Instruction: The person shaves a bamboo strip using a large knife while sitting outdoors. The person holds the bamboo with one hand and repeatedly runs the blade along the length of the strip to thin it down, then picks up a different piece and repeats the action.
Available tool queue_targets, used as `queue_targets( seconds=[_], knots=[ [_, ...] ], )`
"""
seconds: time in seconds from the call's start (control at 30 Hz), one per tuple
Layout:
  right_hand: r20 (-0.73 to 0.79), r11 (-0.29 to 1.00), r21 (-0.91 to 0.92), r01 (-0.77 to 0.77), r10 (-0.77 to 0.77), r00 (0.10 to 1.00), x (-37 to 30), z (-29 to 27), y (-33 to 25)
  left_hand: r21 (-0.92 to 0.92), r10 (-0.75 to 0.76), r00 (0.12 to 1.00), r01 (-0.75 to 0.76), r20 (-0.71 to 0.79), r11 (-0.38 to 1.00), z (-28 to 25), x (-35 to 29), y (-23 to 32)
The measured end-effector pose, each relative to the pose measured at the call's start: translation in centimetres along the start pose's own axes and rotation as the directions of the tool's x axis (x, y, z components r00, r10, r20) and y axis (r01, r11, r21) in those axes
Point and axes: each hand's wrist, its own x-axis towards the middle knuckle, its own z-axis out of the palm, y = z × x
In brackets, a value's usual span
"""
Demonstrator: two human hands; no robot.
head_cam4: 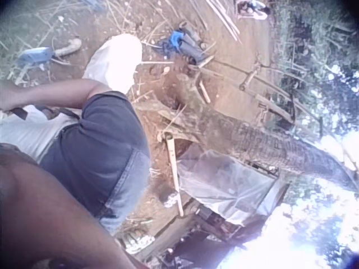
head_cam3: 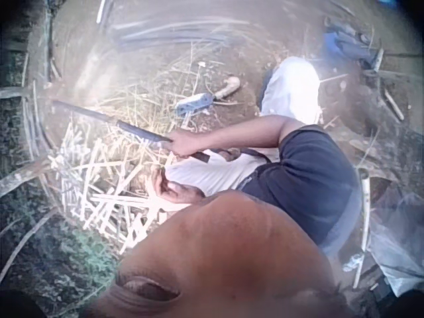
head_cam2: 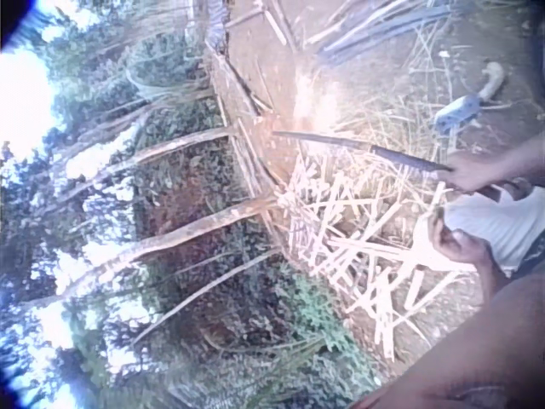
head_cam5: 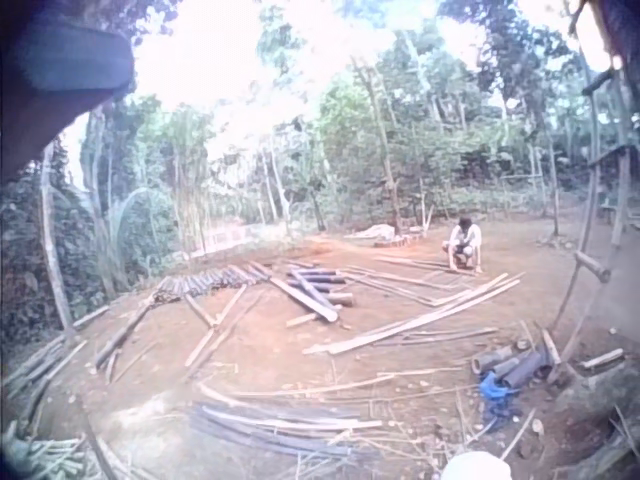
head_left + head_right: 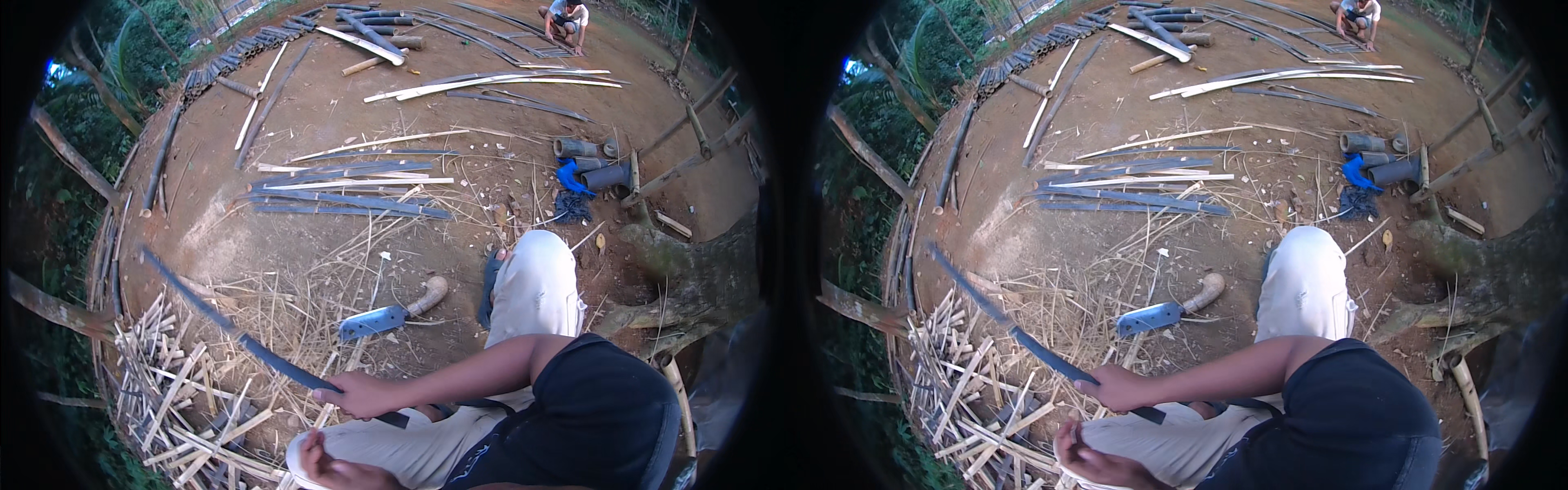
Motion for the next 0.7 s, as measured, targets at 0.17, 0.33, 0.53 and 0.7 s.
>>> queue_targets(
  seconds=[0.17,0.33,0.53,0.7],
  knots=[
    [0.033,0.799,0.520,-0.301,0.334,0.942,1.5,2.1,3.8,-0.159,0.098,0.994,-0.089,0.048,0.983,0.5,-4.4,-2.5],
    [0.209,0.479,0.818,-0.318,0.267,0.941,2.2,7.1,0.9,-0.497,0.171,0.927,-0.327,-0.333,0.804,1.7,-0.8,-1.8],
    [0.219,0.434,0.855,-0.284,0.194,0.956,-0.7,13.4,-8.7,-0.356,0.400,0.734,-0.639,-0.549,0.682,-0.7,7.6,2.5],
    [0.417,0.780,0.582,-0.228,-0.045,0.908,-0.3,12.4,-10.0,-0.204,0.218,0.837,-0.359,-0.503,0.911,-3.7,14.5,4.7]
  ],
)
